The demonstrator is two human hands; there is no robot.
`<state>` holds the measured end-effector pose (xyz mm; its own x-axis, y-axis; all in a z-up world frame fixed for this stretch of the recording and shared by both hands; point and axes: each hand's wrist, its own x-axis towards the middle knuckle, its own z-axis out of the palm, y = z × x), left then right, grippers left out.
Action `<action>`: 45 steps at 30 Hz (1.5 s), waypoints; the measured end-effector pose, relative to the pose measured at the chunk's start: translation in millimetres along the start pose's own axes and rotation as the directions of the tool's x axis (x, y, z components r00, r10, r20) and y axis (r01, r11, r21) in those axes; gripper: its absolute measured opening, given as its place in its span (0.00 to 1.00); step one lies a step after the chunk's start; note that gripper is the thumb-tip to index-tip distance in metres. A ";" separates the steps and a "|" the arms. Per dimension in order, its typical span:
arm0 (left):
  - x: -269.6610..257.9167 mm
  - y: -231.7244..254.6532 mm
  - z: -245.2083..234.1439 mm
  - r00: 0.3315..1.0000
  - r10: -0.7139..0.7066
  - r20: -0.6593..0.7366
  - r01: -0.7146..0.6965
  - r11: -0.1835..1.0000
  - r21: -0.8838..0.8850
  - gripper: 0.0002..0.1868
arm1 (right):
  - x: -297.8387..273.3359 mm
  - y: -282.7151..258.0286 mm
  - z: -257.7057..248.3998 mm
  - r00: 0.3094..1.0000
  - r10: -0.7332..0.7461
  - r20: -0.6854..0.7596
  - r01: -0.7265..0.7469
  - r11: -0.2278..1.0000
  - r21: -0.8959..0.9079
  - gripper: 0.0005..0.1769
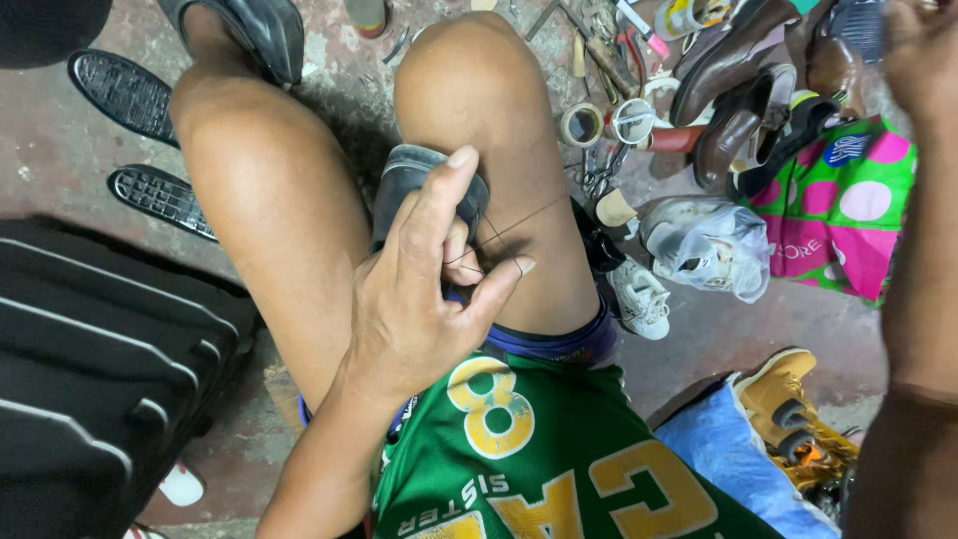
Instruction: The person sits on the floor and sews a black shoe using a needle and thread. They repeatedly pass the needle through the shoe's sole and upper, pulling the thread tight to secure the stitching.
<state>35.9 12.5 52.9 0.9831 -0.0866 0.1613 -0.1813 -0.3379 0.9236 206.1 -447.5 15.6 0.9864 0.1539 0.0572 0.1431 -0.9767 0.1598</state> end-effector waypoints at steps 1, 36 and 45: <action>0.4 0.1 0.2 1.000 0.001 0.002 -0.001 1.000 0.001 0.48 | -6.5 8.4 -1.1 0.994 0.083 0.068 -0.085 0.996 0.029 0.08; -39.6 -10.4 -17.3 0.916 -0.049 -0.397 0.199 0.917 0.346 0.20 | -52.5 -290.2 -72.4 0.941 -0.337 0.018 0.060 0.219 0.974 0.41; -39.1 -26.0 -27.7 0.968 0.026 -0.249 0.116 0.833 0.541 0.06 | -52.5 -291.5 -70.5 0.947 -0.319 -0.019 0.076 0.167 0.983 0.39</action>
<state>2.9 50.7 32.2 0.9534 0.1405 0.2671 -0.0506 -0.7982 0.6003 106.9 -160.4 35.4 0.8874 0.4605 0.0218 0.1776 -0.2980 -0.9379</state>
